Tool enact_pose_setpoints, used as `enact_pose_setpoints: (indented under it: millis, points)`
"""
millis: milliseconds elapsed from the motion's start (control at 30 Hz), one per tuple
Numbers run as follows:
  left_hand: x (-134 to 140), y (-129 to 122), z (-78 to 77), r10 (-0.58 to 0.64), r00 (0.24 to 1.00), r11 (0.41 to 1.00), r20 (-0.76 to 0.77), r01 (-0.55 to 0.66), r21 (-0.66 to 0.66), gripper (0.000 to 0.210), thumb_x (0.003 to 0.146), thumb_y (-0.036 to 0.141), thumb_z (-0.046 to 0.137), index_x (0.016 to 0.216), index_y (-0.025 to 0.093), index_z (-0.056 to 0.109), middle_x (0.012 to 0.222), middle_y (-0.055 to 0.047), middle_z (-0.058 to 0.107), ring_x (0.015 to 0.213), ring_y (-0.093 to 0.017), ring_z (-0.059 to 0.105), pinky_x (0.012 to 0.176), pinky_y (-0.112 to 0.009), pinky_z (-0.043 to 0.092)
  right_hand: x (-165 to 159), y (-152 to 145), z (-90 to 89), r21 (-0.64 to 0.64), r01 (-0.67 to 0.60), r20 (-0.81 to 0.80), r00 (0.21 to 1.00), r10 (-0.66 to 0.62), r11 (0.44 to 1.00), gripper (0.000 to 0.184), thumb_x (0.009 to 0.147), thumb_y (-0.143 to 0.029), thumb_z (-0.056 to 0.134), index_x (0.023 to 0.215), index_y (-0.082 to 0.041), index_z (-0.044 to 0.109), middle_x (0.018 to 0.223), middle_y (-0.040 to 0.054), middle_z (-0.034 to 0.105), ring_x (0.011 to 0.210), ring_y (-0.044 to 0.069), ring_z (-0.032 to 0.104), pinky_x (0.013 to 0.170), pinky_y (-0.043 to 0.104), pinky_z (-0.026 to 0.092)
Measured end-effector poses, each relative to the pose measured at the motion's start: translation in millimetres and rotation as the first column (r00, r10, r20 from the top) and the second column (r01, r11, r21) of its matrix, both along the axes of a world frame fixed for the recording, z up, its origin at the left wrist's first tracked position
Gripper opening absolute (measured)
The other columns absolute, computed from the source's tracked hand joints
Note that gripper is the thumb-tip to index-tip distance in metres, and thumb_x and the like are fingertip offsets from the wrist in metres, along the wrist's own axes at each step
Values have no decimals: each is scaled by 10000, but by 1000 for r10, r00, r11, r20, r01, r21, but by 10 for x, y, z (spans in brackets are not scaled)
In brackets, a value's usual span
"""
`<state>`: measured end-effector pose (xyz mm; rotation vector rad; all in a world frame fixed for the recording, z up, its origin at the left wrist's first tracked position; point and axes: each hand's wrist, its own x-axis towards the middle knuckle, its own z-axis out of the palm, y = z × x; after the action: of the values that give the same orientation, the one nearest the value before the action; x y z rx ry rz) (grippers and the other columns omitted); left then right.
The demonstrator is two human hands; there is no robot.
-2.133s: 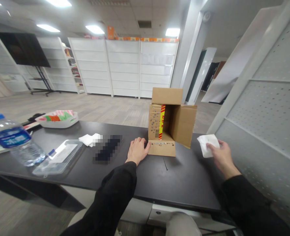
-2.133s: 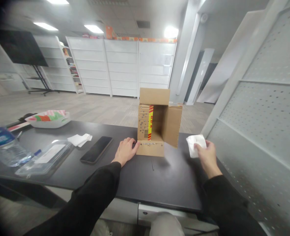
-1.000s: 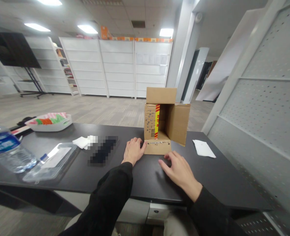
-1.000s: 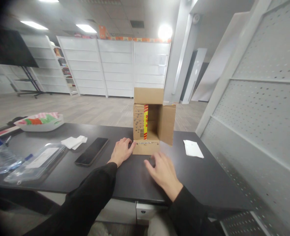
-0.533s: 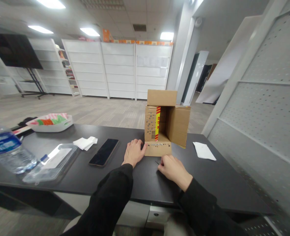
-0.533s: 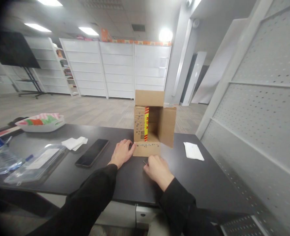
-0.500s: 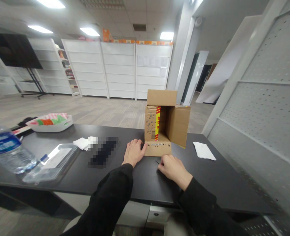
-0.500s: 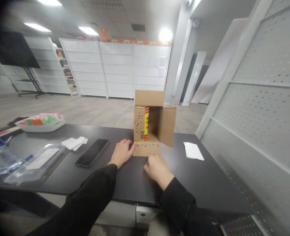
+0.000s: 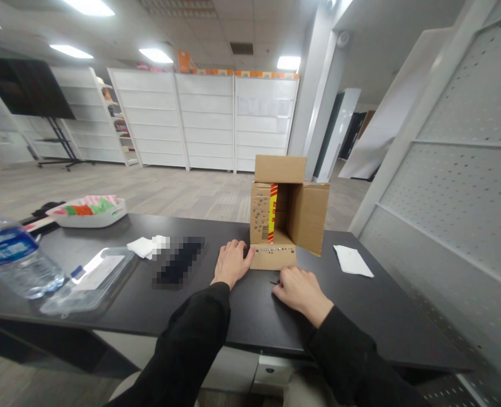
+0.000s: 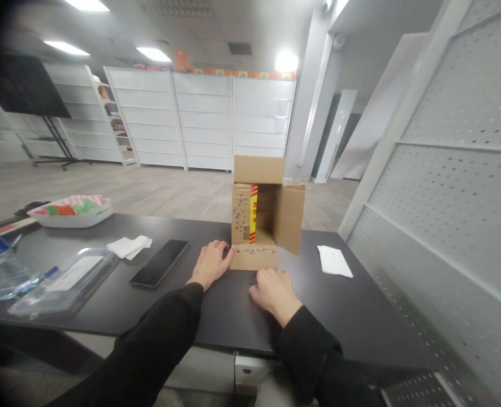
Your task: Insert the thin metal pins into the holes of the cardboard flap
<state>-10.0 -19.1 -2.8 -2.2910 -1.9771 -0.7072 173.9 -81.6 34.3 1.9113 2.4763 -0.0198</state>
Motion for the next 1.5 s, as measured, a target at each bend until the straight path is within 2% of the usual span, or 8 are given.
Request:
enact_pose_setpoints:
  millis: [167, 300, 433, 600, 733, 1000, 1233, 1500]
  points:
    - [0, 9, -7, 4, 1000, 1000, 1, -4, -1, 421, 964, 496, 336, 953, 195, 630, 1007, -102, 642, 1018, -237, 574, 917, -360, 386, 34, 50, -24, 26, 59, -106, 993, -56, 998, 223, 827, -284, 482, 852, -155, 662, 910, 143, 703, 812, 264, 662, 675, 315, 401]
    - [3, 14, -8, 10, 1000, 1000, -2, -10, -4, 423, 962, 499, 340, 940, 192, 630, 1003, -103, 643, 1019, -240, 575, 914, -361, 388, 85, 158, -85, 64, 85, -345, 937, -57, 994, 118, 780, -245, 506, 778, -179, 604, 766, 70, 661, 703, 191, 596, 624, 270, 350]
    - [4, 14, -8, 10, 1000, 1000, -2, -10, 1, 420, 962, 498, 340, 938, 193, 628, 1001, -100, 643, 1003, -236, 578, 915, -364, 389, 133, 258, -236, 148, 50, -647, 760, 58, 988, 51, 723, -233, 486, 714, -198, 522, 666, 3, 588, 628, 150, 523, 603, 250, 348]
    - [-1, 24, -25, 12, 1000, 1000, -3, -12, 5, 420, 960, 501, 343, 913, 193, 626, 991, -101, 643, 1004, -243, 575, 914, -372, 390, 146, 301, -382, 234, 202, -865, 489, 110, 951, 142, 733, -328, 478, 785, -202, 516, 694, -3, 577, 626, 157, 518, 616, 266, 404]
    - [-1, 24, -22, 10, 1000, 1000, -5, -10, 12, 417, 961, 495, 342, 915, 192, 626, 981, -103, 641, 1006, -244, 576, 914, -373, 391, 168, 315, -425, 297, 298, -896, 415, 157, 907, 175, 769, -349, 496, 833, -192, 538, 768, 24, 606, 672, 164, 539, 660, 286, 440]
    - [-5, 31, -25, 9, 1000, 1000, 1, -9, 15, 421, 961, 500, 341, 919, 192, 625, 989, -97, 642, 1002, -245, 578, 913, -376, 386, 256, 370, -504, 378, 422, -866, 475, 154, 824, 256, 873, -361, 466, 949, -163, 608, 887, 80, 652, 783, 198, 587, 756, 331, 474]
    - [-6, 31, -34, 8, 1000, 1000, 6, -8, 7, 413, 961, 498, 348, 939, 192, 624, 999, -95, 645, 1019, -243, 578, 921, -375, 381, 236, 427, -524, 490, 348, -782, 580, 227, 799, 227, 900, -303, 447, 958, -153, 607, 905, 92, 640, 795, 200, 588, 747, 335, 481]
    - [-4, 38, -37, 17, 1000, 1000, -14, -17, 7, 437, 962, 511, 335, 925, 190, 628, 982, -96, 645, 1013, -245, 578, 916, -375, 389, 266, 517, -632, 542, 344, -751, 608, 258, 766, 198, 894, -295, 470, 952, -166, 610, 892, 85, 639, 746, 204, 587, 716, 353, 489]
